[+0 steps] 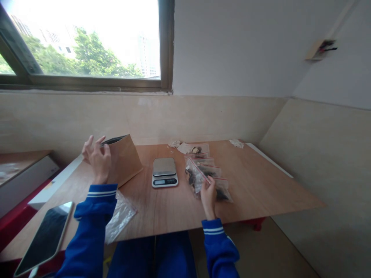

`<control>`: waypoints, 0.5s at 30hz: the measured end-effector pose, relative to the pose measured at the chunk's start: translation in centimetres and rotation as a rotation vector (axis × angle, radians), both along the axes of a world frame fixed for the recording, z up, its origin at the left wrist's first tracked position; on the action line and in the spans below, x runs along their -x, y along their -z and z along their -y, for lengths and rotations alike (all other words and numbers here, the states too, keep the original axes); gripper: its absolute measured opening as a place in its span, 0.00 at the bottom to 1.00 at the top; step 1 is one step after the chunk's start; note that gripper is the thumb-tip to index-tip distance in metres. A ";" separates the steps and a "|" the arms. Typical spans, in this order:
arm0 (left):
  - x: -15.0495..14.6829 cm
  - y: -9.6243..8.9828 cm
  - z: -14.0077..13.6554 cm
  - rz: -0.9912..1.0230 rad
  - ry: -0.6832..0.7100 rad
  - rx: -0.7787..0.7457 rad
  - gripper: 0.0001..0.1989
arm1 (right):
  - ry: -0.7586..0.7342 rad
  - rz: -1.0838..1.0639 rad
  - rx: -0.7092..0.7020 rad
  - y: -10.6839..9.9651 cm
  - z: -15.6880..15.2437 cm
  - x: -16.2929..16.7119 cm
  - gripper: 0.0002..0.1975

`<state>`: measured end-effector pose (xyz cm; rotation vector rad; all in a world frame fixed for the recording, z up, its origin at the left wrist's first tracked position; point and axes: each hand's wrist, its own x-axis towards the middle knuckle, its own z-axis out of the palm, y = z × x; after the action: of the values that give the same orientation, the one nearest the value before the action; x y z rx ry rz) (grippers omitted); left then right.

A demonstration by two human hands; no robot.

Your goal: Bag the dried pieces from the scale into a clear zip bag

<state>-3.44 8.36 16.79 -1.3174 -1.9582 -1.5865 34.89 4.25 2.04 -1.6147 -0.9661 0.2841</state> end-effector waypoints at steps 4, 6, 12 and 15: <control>2.7 -0.2 -1.0 0.011 -0.023 0.141 0.17 | -0.062 0.024 0.020 1.8 -0.3 -0.2 0.24; 3.1 -0.2 -0.6 0.012 0.010 0.173 0.19 | -0.108 -0.019 0.059 2.3 -0.7 -0.1 0.21; 0.8 -1.2 4.1 0.018 0.063 0.117 0.25 | 0.121 0.236 -0.040 -0.6 -0.6 2.9 0.21; -0.4 -1.2 6.6 0.036 0.212 0.254 0.20 | 0.021 0.389 -0.273 -5.4 1.4 6.5 0.17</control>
<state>-3.03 1.80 18.01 -1.6546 -2.1603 -1.4967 28.36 2.85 7.39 -1.4515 -1.2224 -0.1790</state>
